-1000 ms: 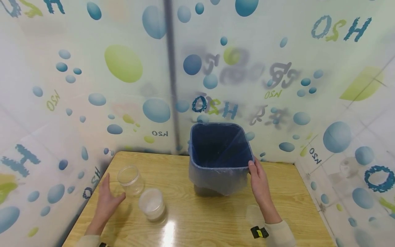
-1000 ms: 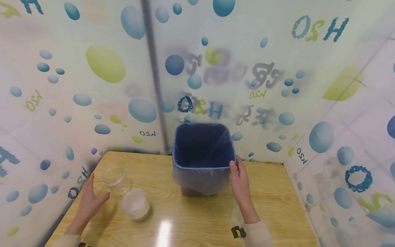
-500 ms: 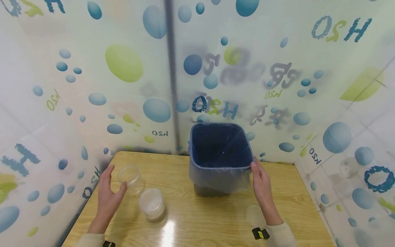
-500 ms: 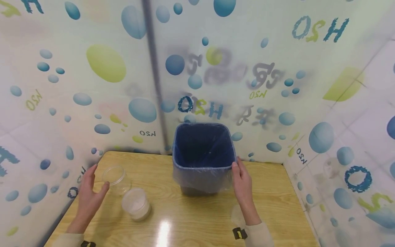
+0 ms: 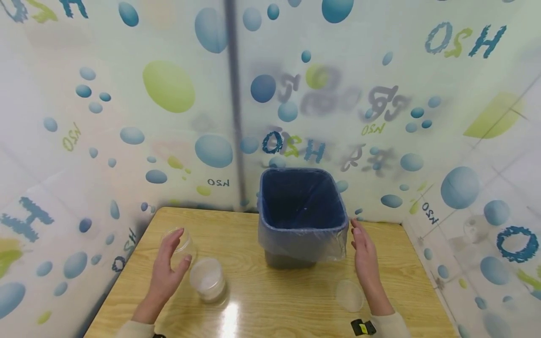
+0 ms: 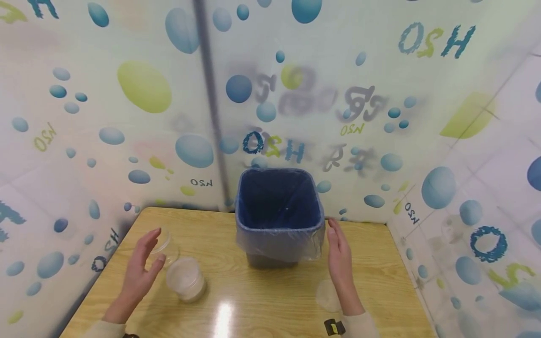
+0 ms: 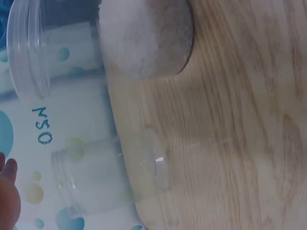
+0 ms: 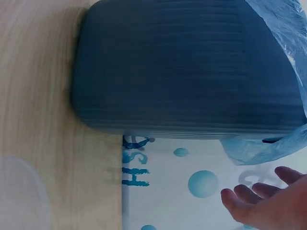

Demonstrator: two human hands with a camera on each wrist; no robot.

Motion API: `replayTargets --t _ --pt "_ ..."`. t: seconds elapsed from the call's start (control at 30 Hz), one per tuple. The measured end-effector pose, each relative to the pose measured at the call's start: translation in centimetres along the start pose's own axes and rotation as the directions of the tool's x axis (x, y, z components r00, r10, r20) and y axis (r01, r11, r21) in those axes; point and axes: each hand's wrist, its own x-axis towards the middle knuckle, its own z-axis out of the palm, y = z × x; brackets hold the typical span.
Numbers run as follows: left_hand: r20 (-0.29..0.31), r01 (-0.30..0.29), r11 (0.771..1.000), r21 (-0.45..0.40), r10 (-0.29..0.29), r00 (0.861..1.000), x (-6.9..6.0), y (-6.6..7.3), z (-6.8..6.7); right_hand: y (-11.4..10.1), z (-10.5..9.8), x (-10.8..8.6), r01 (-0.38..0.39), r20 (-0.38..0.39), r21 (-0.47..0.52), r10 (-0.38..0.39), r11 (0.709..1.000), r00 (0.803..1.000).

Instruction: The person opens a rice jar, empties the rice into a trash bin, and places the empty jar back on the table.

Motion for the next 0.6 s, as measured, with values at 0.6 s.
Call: replayTargets --t 0.6 --pt "0.183 0.128 0.989 -0.073 -0.113 0.977 -4.0 -0.7 2.5 2.0 -0.6 -2.2 -0.074 0.032 0.041 0.072 0.996 0.997"
